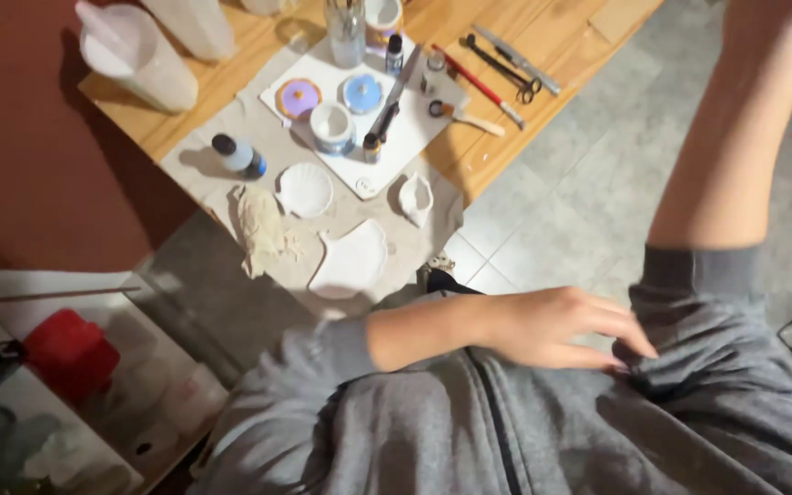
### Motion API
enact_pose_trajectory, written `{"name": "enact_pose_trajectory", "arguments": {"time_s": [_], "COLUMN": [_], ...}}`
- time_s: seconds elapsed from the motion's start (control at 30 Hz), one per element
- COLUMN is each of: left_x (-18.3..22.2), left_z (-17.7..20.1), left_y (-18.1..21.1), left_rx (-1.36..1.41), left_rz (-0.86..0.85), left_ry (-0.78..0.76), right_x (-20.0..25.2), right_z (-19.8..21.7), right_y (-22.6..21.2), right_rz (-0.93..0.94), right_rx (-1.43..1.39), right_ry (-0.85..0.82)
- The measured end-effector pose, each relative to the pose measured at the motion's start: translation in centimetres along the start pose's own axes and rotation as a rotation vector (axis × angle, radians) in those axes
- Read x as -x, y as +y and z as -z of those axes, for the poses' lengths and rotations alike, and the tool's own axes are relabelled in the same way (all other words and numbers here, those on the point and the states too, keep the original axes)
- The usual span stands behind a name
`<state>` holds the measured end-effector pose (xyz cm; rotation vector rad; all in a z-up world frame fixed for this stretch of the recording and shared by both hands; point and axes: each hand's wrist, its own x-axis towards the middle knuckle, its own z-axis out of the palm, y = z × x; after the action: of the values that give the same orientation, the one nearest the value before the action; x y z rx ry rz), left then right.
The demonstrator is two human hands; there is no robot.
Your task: Organizing and painting various ceramic shapes and candle holders on a studio workbench.
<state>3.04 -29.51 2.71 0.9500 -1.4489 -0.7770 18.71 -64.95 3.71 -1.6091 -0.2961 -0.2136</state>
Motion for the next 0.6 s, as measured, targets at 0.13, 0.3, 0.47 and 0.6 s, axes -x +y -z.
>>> {"name": "enact_pose_trajectory", "arguments": {"time_s": [0.13, 0.3, 0.47, 0.6], "left_x": [6.0, 13.7, 18.4, 18.7], "left_z": [4.9, 7.6, 6.1, 4.4], "left_y": [3.3, 3.2, -3.3, -10.4], "left_rx": [-0.135, -0.364, -0.414, -0.292], "left_rz": [0.005, 0.374, 0.558, 0.662], "left_ry": [0.205, 0.745, 1.146, 1.587], "right_x": [-1.0, -7.2, -19.9, -30.8], "right_z": [0.3, 0.5, 4.6, 8.2], "right_y": [0.3, 4.4, 14.9, 23.1], "right_rz": [0.021, 0.01, -0.149, -0.211], "right_rx": [-0.029, 0.062, 0.062, 0.039], "right_ry": [0.101, 0.044, -0.011, -0.099]}}
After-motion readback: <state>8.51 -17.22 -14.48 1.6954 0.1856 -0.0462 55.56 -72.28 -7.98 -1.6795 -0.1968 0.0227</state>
